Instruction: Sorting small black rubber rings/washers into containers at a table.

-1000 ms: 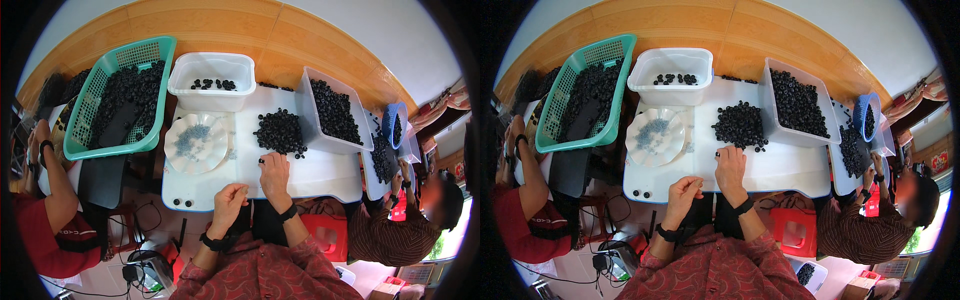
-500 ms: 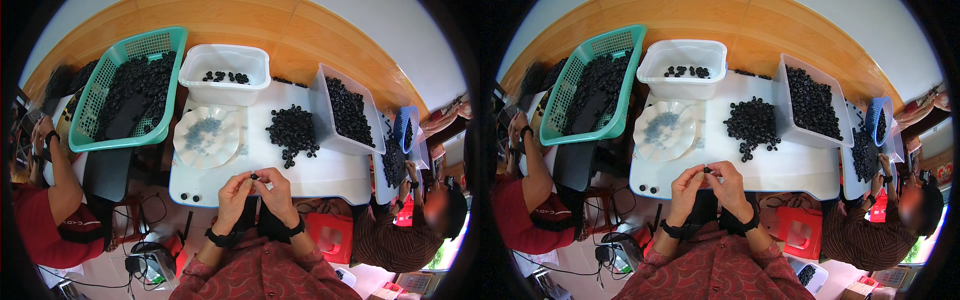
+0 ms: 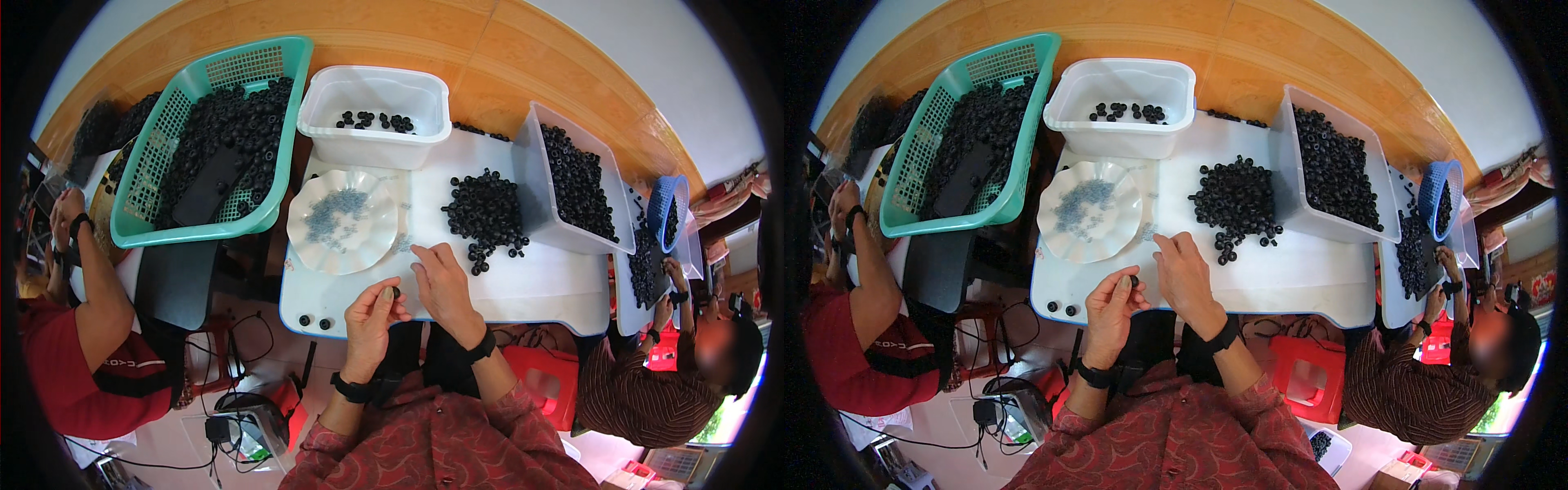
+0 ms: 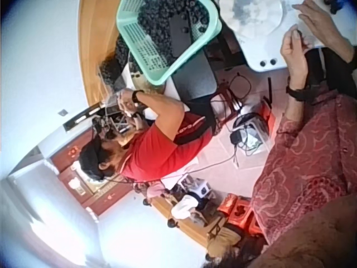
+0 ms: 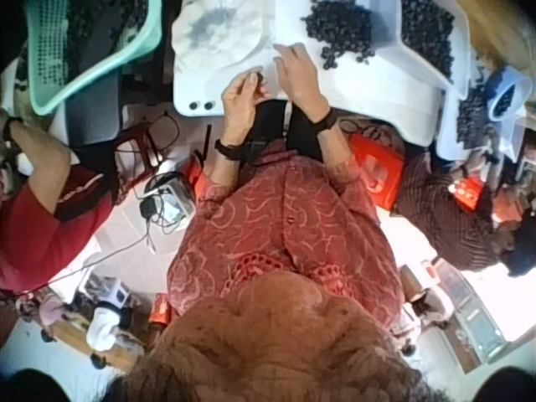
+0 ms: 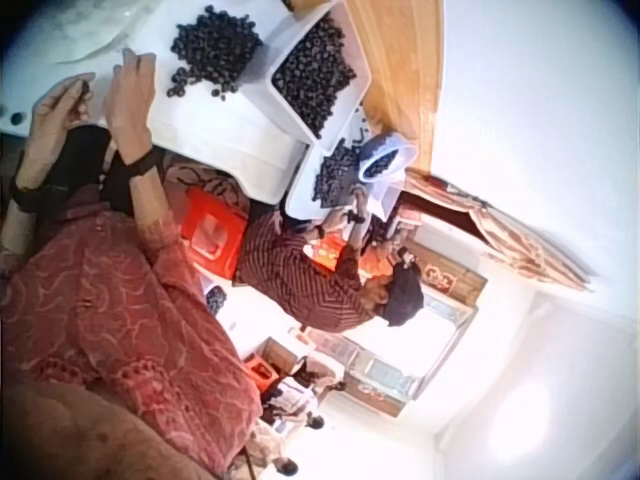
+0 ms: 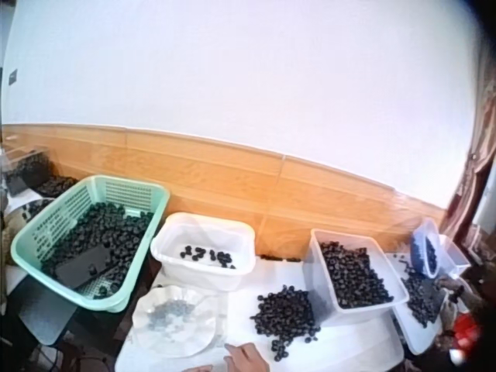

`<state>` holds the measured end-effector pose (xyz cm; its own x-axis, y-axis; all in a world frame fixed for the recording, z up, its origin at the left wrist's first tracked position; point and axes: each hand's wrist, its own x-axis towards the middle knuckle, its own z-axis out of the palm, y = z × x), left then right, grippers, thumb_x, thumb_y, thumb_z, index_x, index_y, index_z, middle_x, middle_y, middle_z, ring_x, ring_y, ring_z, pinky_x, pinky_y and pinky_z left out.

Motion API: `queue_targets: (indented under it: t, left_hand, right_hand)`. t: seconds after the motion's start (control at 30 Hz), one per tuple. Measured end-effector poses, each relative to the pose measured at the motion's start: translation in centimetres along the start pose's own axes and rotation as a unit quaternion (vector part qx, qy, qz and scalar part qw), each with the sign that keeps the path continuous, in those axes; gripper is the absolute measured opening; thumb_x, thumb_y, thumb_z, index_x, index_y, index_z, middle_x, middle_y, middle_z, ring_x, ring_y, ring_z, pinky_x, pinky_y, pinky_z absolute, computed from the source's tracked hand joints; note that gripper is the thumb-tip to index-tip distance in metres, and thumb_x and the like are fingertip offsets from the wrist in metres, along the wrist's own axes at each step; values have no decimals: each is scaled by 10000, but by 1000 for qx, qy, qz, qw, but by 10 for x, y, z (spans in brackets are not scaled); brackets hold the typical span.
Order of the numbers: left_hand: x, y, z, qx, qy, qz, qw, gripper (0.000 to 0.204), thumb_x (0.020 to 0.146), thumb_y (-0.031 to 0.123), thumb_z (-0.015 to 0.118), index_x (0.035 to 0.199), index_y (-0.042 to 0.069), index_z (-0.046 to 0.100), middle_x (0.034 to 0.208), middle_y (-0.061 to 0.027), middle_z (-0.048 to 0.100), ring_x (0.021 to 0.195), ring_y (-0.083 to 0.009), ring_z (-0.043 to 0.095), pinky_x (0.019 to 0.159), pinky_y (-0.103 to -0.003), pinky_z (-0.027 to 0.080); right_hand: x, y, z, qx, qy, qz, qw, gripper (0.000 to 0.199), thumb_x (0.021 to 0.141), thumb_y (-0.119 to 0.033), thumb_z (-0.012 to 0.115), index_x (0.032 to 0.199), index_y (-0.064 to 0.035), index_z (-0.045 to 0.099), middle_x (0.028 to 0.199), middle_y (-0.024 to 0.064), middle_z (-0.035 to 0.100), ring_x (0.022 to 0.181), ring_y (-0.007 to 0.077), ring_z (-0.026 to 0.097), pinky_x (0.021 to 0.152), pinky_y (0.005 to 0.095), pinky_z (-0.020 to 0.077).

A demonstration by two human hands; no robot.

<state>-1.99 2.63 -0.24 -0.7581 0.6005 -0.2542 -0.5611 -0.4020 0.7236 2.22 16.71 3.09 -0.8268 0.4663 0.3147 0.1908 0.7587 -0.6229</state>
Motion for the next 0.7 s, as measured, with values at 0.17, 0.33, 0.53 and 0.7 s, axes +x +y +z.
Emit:
queue_targets:
  t: [0.17,0.33,0.53,0.7]
  left_hand:
    - [1,2,-6,-42,-30,-12,999,251,997,141,527,1170,-25,601,929,-91,649,737,-108,607,697,-288,568]
    - [0,2,-10,-61,-42,-11,997,247,1003,163,516,1168,-4,593,933,-91,651,742,-111,603,682,-293,555]
    - [-3,6,-3,-82,-36,-11,996,252,1006,150,505,1186,-8,582,941,-105,657,749,-116,607,681,-294,554]
    - [-3,2,-10,-122,-56,-18,991,254,996,144,524,1184,-18,578,952,-125,667,750,-129,638,687,-304,582]
  right_hand:
    - [10,4,11,-94,-31,-4,995,176,833,-85,632,986,2,646,893,166,513,821,327,564,657,413,489]
    - [12,3,15,-111,-45,3,993,138,820,-93,627,920,1,648,889,166,504,835,325,560,661,414,493]
    - [11,10,19,-94,-34,-1,995,78,800,-71,618,836,-1,616,893,162,506,834,325,566,665,416,494]
    - [7,9,17,-72,-33,5,997,76,836,-48,597,891,-2,572,916,175,535,835,346,585,678,417,496]
